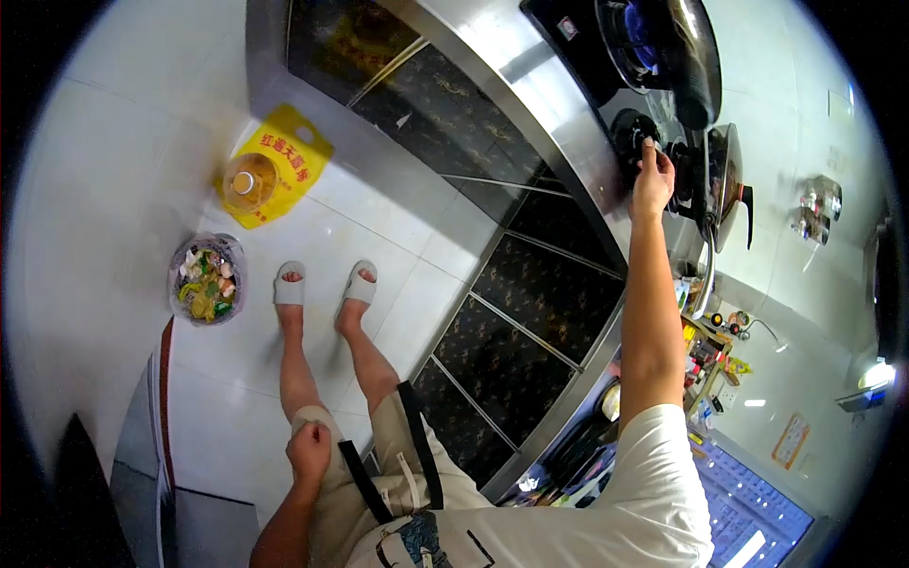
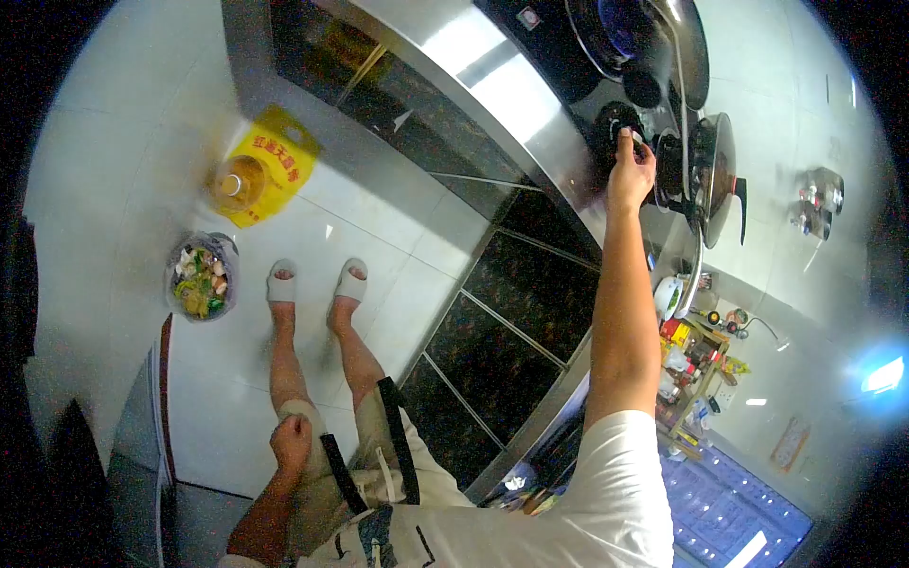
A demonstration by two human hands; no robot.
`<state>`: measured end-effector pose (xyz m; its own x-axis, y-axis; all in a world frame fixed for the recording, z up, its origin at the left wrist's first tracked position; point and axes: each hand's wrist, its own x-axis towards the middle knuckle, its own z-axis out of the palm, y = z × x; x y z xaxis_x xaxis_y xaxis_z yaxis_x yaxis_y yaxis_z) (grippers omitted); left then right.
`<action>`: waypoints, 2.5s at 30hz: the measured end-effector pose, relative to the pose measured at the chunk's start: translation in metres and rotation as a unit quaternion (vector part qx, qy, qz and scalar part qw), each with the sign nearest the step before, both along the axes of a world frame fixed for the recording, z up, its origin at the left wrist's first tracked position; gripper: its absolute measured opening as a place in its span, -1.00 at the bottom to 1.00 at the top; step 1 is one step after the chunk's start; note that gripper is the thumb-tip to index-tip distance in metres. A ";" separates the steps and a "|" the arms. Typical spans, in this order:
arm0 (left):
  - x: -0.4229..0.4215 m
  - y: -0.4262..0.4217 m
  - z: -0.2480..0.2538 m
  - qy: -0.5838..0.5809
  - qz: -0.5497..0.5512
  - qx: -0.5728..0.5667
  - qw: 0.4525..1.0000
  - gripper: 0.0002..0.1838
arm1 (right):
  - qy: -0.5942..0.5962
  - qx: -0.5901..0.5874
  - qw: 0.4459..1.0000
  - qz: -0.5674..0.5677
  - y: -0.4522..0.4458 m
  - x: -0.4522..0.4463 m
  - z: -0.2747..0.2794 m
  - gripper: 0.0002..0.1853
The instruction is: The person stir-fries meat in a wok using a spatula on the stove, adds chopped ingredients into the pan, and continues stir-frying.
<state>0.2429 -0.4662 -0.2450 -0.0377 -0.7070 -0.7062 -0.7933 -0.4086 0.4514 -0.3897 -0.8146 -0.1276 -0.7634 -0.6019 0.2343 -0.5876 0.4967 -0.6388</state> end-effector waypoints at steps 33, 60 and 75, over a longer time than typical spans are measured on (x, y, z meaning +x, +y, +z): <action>0.007 -0.269 0.120 -0.030 -0.589 -0.160 0.791 -0.83 | -0.550 0.130 0.800 -0.200 0.454 0.312 0.052 -0.72; -0.070 -0.166 0.160 0.008 -0.380 0.003 0.925 -0.73 | -0.609 0.151 0.757 -0.182 0.584 0.292 0.024 -0.64; -0.198 -0.240 0.165 0.030 -0.552 0.063 0.831 -0.77 | -0.570 0.001 0.717 -0.402 0.620 0.394 0.002 -0.79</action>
